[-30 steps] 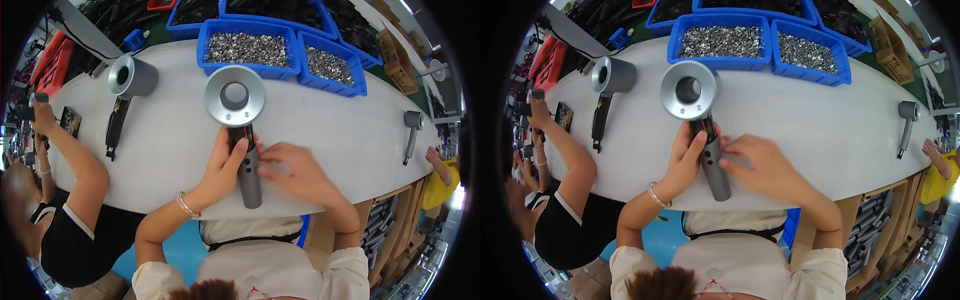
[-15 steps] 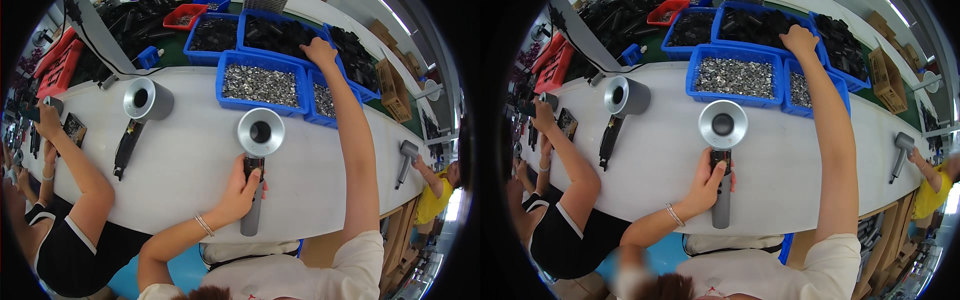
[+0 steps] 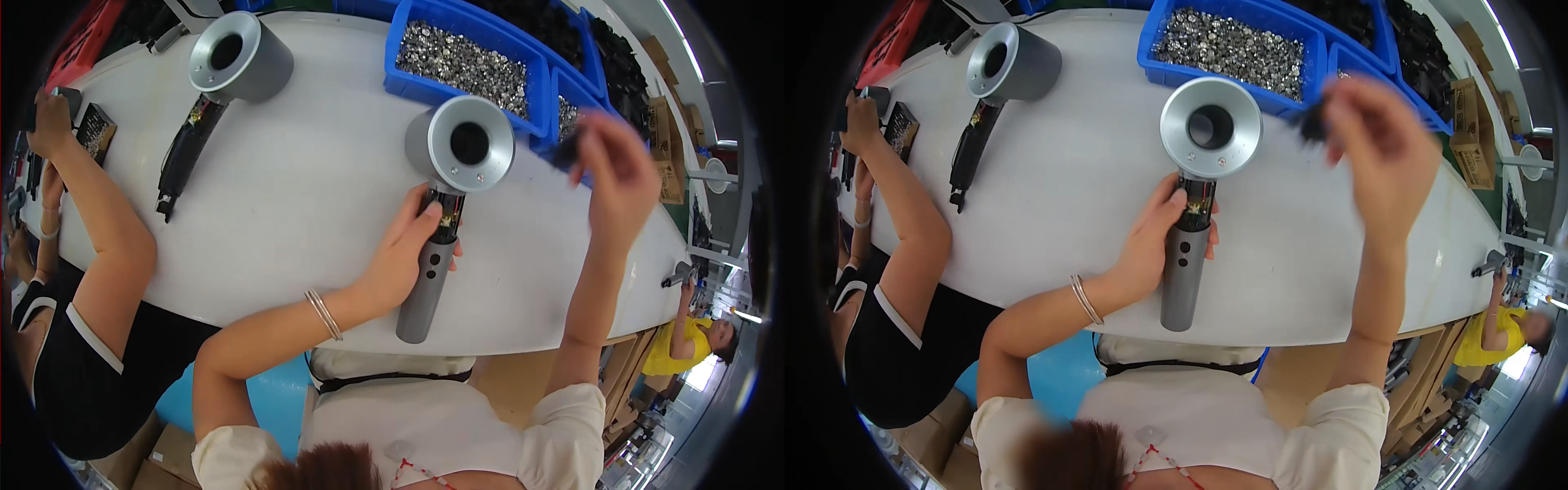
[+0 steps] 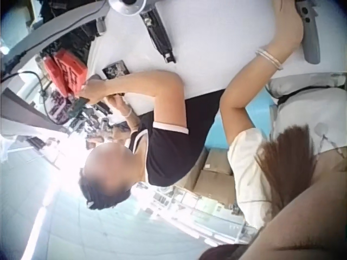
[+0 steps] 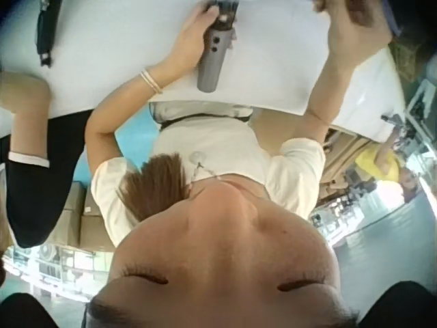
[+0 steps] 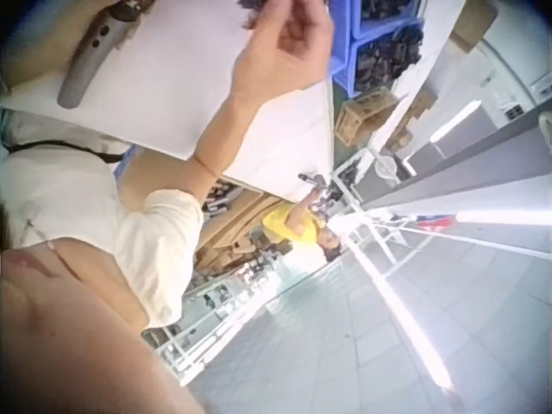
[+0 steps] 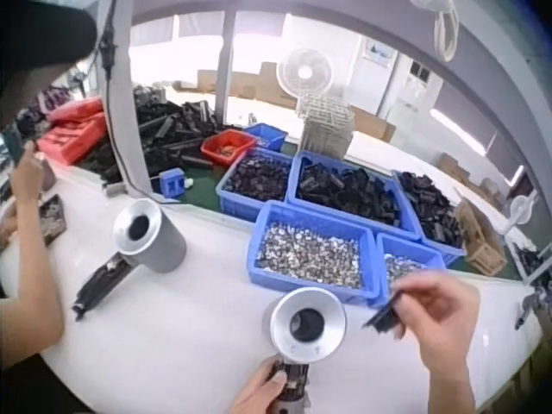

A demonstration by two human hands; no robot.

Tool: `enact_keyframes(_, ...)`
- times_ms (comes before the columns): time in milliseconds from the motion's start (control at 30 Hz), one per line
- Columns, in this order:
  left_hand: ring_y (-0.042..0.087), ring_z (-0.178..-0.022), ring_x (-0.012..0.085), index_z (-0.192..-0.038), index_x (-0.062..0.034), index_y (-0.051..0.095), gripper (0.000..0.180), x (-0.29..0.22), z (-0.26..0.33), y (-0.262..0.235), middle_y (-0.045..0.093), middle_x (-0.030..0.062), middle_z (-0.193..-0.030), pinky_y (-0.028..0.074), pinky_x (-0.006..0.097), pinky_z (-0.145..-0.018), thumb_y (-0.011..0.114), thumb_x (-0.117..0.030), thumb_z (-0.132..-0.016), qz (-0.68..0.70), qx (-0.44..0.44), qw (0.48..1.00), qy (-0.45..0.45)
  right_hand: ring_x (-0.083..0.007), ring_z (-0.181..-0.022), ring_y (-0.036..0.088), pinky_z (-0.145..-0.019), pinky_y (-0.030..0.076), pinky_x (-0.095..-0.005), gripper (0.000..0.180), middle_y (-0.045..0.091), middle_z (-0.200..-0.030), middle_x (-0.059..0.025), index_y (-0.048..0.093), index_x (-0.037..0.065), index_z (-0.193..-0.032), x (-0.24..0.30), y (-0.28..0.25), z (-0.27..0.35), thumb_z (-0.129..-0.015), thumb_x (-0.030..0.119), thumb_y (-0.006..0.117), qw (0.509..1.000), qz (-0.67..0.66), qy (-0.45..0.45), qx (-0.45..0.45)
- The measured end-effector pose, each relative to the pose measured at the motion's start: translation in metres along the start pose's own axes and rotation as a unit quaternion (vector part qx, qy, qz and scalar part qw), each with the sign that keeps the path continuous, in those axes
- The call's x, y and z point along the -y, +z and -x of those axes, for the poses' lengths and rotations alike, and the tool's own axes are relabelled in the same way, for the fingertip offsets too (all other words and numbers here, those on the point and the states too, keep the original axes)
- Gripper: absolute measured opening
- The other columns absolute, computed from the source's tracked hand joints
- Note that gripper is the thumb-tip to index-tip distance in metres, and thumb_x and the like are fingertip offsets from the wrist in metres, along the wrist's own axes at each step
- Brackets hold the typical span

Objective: Assembling components of handheld hair dryers on a production line.

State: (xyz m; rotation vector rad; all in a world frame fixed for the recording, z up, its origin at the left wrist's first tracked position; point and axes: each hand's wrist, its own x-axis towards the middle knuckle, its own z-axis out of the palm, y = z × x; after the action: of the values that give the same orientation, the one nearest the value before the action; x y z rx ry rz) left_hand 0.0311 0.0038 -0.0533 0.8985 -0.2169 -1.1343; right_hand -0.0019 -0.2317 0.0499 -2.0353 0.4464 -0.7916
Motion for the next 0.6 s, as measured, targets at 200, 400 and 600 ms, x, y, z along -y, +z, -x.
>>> enact_keyframes(200,0.058,-0.082,0.0147,-0.131,-0.0068,0.038,0.041,0.012,-0.003,0.000,0.055,0.0077,-0.102,0.051,0.031,-0.073,0.036,-0.035,-0.101,0.068,0.019,0.997,-0.032,-0.0236,-0.075,0.068,-0.064,0.055,-0.0294,0.028,0.068,-0.098,-0.0122,0.069,0.000,-0.093,0.011,0.026,0.123,-0.066,-0.005,0.074,0.935,0.230,-0.252,0.092)
enact_keyframes(400,0.055,-0.101,0.0149,-0.130,-0.0070,0.044,0.044,0.010,0.001,0.006,0.055,0.0065,-0.117,0.045,0.031,-0.088,0.036,-0.037,-0.099,0.035,-0.013,0.999,-0.016,-0.0323,-0.085,0.066,-0.067,0.056,-0.0347,0.034,0.062,-0.110,-0.0252,0.066,-0.005,-0.099,-0.016,0.051,0.142,-0.066,-0.001,0.069,0.902,0.241,-0.344,0.096)
enact_keyframes(600,0.048,-0.102,0.0100,-0.128,-0.0089,0.042,0.037,0.009,0.001,0.002,0.052,0.0022,-0.111,0.041,0.027,-0.089,0.040,-0.032,-0.100,0.024,0.017,1.000,-0.003,-0.0279,-0.099,0.050,-0.083,0.028,-0.0395,0.060,0.051,-0.133,-0.0234,0.057,-0.007,-0.117,-0.009,0.053,0.172,-0.081,0.040,0.062,0.902,0.312,-0.260,0.145)
